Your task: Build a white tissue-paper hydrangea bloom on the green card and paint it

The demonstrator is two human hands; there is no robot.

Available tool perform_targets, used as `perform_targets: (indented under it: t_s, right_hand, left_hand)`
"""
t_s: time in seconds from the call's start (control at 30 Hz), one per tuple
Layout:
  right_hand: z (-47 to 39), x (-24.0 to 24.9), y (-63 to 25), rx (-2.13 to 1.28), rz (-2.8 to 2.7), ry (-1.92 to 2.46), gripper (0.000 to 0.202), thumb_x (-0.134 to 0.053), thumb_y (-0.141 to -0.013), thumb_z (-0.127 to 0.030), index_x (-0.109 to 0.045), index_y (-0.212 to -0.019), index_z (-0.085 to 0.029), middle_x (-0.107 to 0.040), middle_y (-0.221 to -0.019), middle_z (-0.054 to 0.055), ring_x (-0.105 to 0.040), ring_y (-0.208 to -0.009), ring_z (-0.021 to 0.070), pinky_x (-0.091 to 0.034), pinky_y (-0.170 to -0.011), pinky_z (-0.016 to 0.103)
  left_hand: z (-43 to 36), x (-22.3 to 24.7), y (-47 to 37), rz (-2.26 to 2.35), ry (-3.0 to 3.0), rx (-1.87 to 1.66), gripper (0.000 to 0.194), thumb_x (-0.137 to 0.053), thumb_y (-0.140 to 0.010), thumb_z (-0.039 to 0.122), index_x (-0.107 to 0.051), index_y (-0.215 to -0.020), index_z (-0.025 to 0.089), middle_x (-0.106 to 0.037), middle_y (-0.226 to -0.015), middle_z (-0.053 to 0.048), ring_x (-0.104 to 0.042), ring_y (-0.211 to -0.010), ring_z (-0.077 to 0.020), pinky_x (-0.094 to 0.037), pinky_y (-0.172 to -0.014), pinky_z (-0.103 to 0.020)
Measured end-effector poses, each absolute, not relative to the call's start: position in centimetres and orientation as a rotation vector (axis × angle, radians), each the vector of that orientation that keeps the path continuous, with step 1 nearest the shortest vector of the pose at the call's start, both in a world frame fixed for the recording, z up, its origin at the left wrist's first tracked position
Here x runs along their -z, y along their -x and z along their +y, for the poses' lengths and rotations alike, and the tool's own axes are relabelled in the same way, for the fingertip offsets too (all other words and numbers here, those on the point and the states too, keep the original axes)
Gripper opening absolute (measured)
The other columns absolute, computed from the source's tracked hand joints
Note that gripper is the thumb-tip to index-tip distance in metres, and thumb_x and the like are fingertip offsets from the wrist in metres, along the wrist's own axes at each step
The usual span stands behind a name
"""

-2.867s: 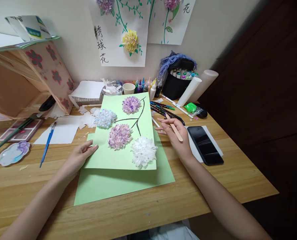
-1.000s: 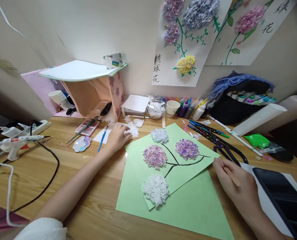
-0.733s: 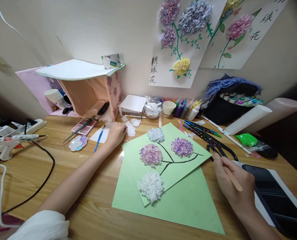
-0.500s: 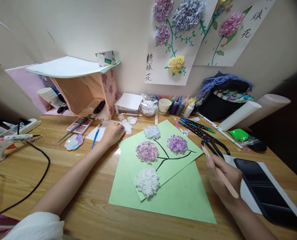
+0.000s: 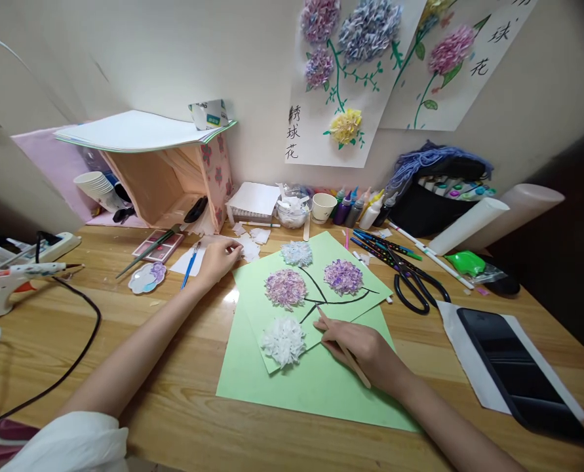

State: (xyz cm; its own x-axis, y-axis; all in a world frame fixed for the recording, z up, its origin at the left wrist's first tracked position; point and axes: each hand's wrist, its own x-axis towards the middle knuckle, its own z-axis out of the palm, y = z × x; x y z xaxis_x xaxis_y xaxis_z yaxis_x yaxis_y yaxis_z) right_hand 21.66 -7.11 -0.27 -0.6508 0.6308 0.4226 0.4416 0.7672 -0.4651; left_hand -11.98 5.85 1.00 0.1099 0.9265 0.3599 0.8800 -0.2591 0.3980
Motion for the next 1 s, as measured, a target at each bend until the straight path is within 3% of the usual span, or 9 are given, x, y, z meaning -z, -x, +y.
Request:
perform_targets:
  t_s: [0.13,0.3,0.6,0.83,1.0]
  right_hand:
    - [-7.1,0.7,-20.6,-0.292,-2.366,0.802,0.014,-0.05,-0.086,-0.011,-0.061,-0.092,-0.018,-0.071,-0.105,0.01,-0.065,-0.105,0.0194,-0.055,-0.089,0.03]
    - [-6.6,0.4,-19.9,-0.19,-2.386,0.724,0.015,-0.051,-0.085,-0.01,-0.061,-0.093,-0.017,-0.072,-0.101,0.01,-0.068,-0.098,0.0204,-0.058,-0.083,0.032]
    - [-5.9,0.3,-18.2,-0.095,-2.472,0.572,0.014,-0.049,-0.086,-0.01,-0.061,-0.089,-0.016,-0.073,-0.096,0.009,-0.069,-0.092,0.0202,-0.059,-0.078,0.033]
    - [-5.9,0.6,-18.5,-0.225,-2.43,0.622,0.015,-0.054,-0.085,-0.016,-0.059,-0.099,-0.016,-0.071,-0.099,0.008,-0.067,-0.094,0.0186,-0.056,-0.077,0.03]
    - [-6.6,0.0,-18.9,-0.545,-2.183,0.719,0.027,-0.034,-0.093,-0.021,-0.058,-0.106,-0.018,-0.065,-0.079,0.005,-0.061,-0.077,0.0159,-0.049,-0.07,0.031]
  left_hand:
    - [6.3,-1.3,12.1,1.878,-2.258,-0.869,0.025,-0.046,-0.083,0.031,-0.067,-0.085,0.017,-0.069,-0.086,-0.007,-0.061,-0.081,-0.0212,-0.045,-0.075,-0.031]
    - [6.6,-1.9,11.6,1.752,-2.393,-0.732,0.022,-0.063,-0.071,0.037,-0.069,-0.084,0.019,-0.067,-0.09,-0.008,-0.058,-0.088,-0.0253,-0.044,-0.078,-0.035]
    - [6.8,-0.9,11.4,1.792,-2.299,-0.825,0.022,-0.05,-0.082,0.028,-0.069,-0.08,0.017,-0.07,-0.084,-0.008,-0.062,-0.079,-0.0229,-0.045,-0.071,-0.033]
    - [4.9,-2.2,10.8,1.874,-2.069,-1.17,0.03,-0.045,-0.087,0.033,-0.066,-0.09,0.012,-0.07,-0.09,-0.01,-0.061,-0.08,-0.0181,-0.045,-0.07,-0.028]
    - [-1.5,-4.9,8.3,1.576,-1.902,-1.271,0.021,-0.057,-0.084,0.035,-0.068,-0.082,0.017,-0.07,-0.08,-0.003,-0.06,-0.072,-0.0139,-0.043,-0.063,-0.023]
